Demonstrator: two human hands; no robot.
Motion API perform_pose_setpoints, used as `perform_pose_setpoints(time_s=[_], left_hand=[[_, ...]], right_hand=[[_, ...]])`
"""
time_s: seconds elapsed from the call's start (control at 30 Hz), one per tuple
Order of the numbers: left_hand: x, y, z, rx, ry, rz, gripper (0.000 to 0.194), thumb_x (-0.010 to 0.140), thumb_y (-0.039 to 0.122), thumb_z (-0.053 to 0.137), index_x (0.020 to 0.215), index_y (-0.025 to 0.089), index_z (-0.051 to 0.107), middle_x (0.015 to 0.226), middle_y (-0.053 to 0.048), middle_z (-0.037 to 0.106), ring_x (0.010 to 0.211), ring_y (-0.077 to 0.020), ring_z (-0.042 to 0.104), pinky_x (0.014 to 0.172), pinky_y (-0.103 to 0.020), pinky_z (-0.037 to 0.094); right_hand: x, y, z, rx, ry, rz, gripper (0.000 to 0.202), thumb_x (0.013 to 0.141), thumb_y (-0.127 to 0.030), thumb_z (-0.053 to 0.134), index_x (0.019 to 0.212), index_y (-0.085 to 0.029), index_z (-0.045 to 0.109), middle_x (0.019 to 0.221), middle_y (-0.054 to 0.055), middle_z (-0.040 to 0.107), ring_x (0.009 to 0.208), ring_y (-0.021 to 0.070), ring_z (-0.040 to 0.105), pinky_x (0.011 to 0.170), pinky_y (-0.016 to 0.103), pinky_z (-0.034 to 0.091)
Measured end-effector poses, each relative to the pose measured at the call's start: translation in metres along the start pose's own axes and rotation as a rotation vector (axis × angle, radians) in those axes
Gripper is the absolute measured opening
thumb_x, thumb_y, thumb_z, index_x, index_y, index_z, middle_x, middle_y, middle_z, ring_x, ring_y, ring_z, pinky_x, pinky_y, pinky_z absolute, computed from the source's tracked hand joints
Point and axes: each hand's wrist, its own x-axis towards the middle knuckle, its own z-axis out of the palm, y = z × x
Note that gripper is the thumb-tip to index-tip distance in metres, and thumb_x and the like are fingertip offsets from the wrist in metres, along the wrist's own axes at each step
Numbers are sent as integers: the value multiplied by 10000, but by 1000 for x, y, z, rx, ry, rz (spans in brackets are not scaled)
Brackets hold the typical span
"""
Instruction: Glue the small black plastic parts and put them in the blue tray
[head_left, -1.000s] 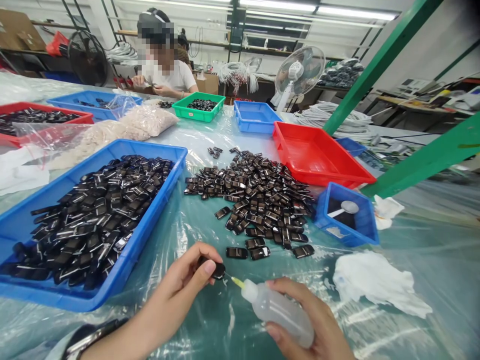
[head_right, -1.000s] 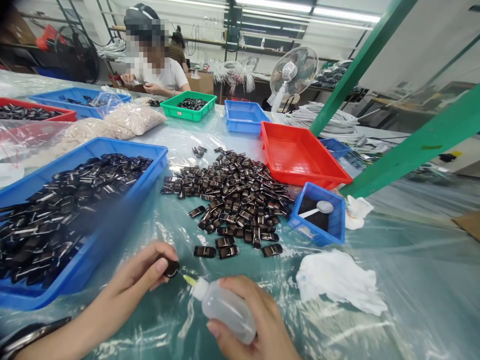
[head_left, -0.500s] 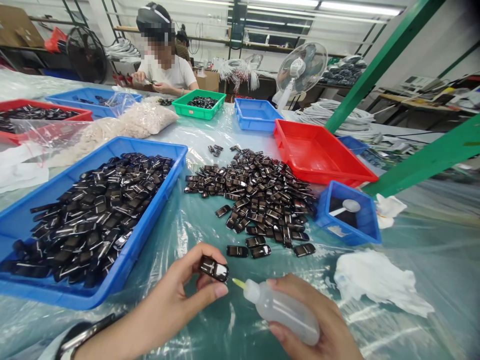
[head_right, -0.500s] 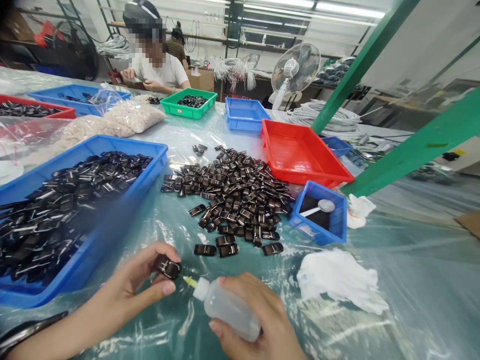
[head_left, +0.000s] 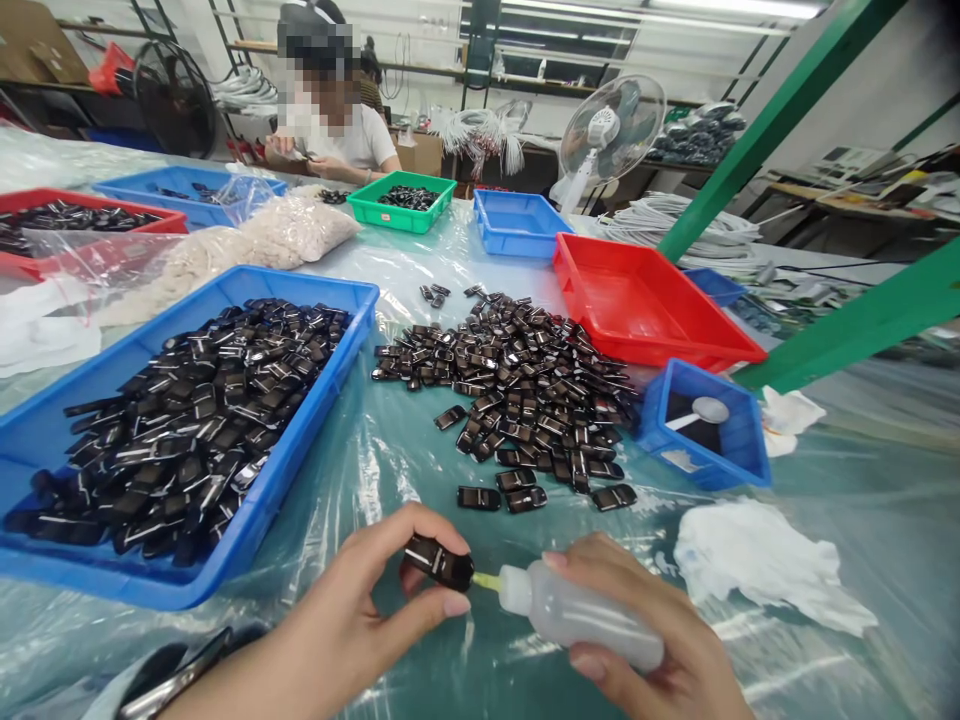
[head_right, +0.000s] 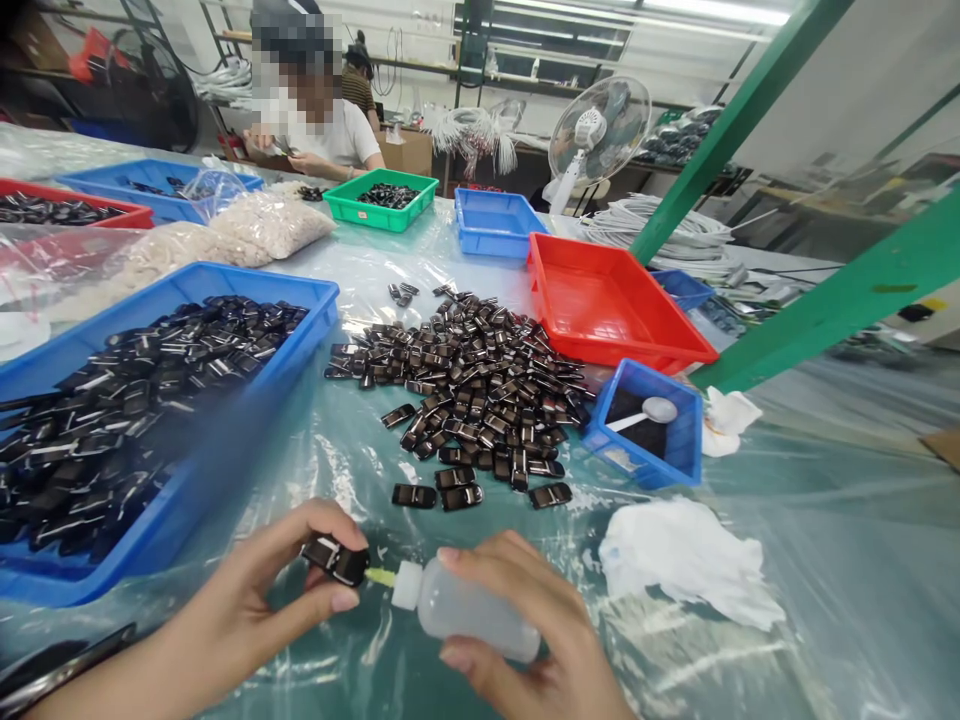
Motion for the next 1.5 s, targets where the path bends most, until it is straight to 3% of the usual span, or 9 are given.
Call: perform_pose_setpoints(time_s=[0.27, 0.77, 0.93, 1.13, 1.27, 1.5], left_hand=[[-3, 7, 0, 8, 4, 12, 103, 887, 332, 592, 971, 283, 555, 758, 19, 519, 689, -171, 487, 603, -254, 420], [-2, 3, 3, 17, 32, 72, 97, 898, 299, 580, 989, 301, 546, 791, 18, 542, 699, -164, 501, 618, -243, 428], [-5, 1, 3, 15, 18, 7, 105, 894, 325, 575, 994, 307, 549, 825, 2, 535, 720, -179, 499, 608, -254, 435], [-8, 8, 4, -27, 24, -67, 150, 907, 373, 532, 1052, 345, 560, 895, -4, 555, 825, -203, 523, 737, -300, 445], [-7, 13, 4, -88, 51, -108, 189, 941, 421, 458, 1073, 368, 583, 973, -1, 589, 924, -218, 539, 796, -316, 430], [0, 8, 2, -113, 66, -98, 223, 915, 328, 537, 1117, 392, 606, 1049, 26, 613, 1004, -208, 549, 845, -307, 440]], right_hand=[[4, 2, -1, -24, -8, -84, 310, 912, -462, 530, 1207, -380, 577, 835, -18, 689, 727, 148, 658, 567, 214, 536], [1, 3, 1, -46, 2, -69, 287, 912, -460, 531, 1186, -392, 579, 842, -33, 693, 744, 137, 663, 574, 191, 537], [1, 4, 2, -58, 11, -57, 303, 906, -457, 541, 1206, -417, 565, 864, -36, 705, 757, 143, 670, 593, 199, 553], [3, -2, 1, -72, 40, -62, 268, 914, -456, 527, 1168, -397, 593, 823, -27, 697, 694, 143, 665, 542, 202, 541], [3, -5, -1, -94, 51, -33, 279, 909, -452, 539, 1182, -410, 579, 843, -23, 701, 754, 160, 677, 525, 201, 539], [-5, 3, -3, -124, 14, -1, 308, 905, -389, 568, 1212, -404, 563, 968, -10, 679, 848, 169, 660, 610, 222, 553]])
